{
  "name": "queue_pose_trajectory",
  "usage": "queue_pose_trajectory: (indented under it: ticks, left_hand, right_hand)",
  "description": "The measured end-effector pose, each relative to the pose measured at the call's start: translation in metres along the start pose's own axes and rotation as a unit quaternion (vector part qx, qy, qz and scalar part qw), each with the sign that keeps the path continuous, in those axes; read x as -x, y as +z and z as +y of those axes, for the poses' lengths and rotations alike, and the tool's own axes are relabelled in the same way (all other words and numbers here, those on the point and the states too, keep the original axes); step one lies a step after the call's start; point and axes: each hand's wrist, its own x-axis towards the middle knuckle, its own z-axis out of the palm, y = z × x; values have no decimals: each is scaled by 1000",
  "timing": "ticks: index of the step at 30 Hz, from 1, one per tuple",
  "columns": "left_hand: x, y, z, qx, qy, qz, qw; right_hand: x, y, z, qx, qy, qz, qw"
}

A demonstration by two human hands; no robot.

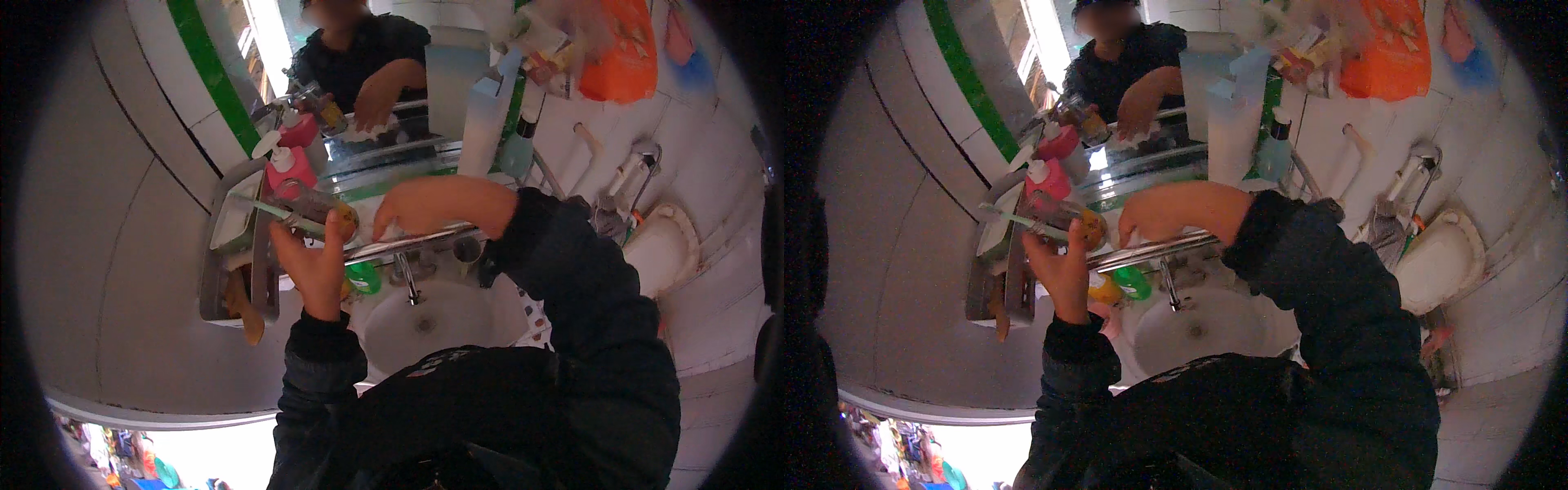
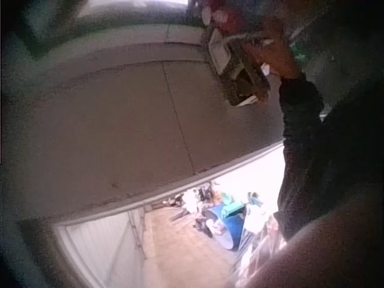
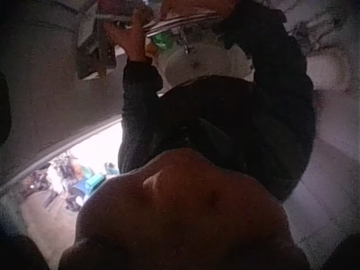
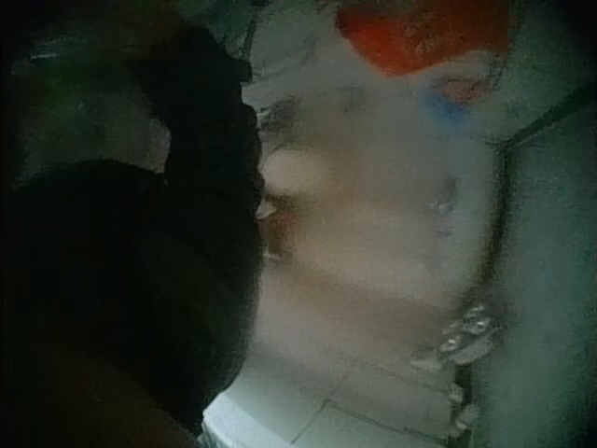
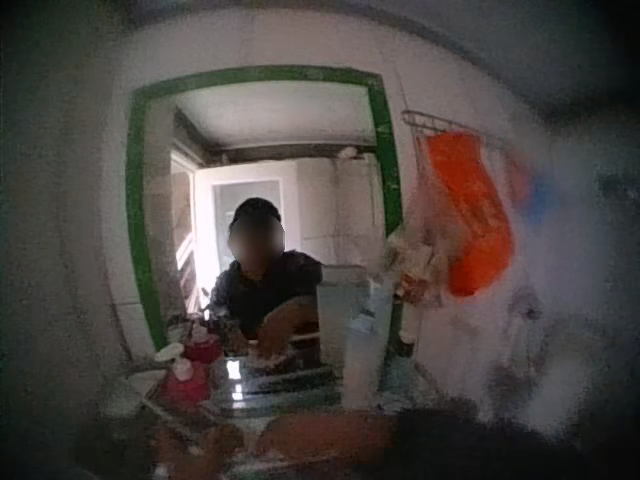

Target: The person wipes the sink basin, faucet, and surrounding countertop with a white cloth, then rinses the cloth under running water and continues wiping the sink and faucet. They handle a green bottle and a yellow sponge during the process.

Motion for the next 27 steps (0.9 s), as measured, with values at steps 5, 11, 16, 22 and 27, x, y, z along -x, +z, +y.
queue_pose_trajectory:
  ticks: [5,11,16,22,27]
  left_hand:
    - [-1,3,5,8,-12,-24,1000]
    - [0,-5,-4,-28,5,-15,1000]
    - [0,1,1,-18,3,-28,999]
    - [3,-1,5,-32,0,-14,999]
    - [-1,-1,-4,-10,2,-11,1000]
  right_hand:
    - [19,-10,0,56,4,154,986]
    - [-1,-3,5,177,245,273,913]
    - [-19,32,61,251,175,256,917]
    - [-44,39,28,84,55,234,967]
    - [-29,46,27,6,2,184,983]
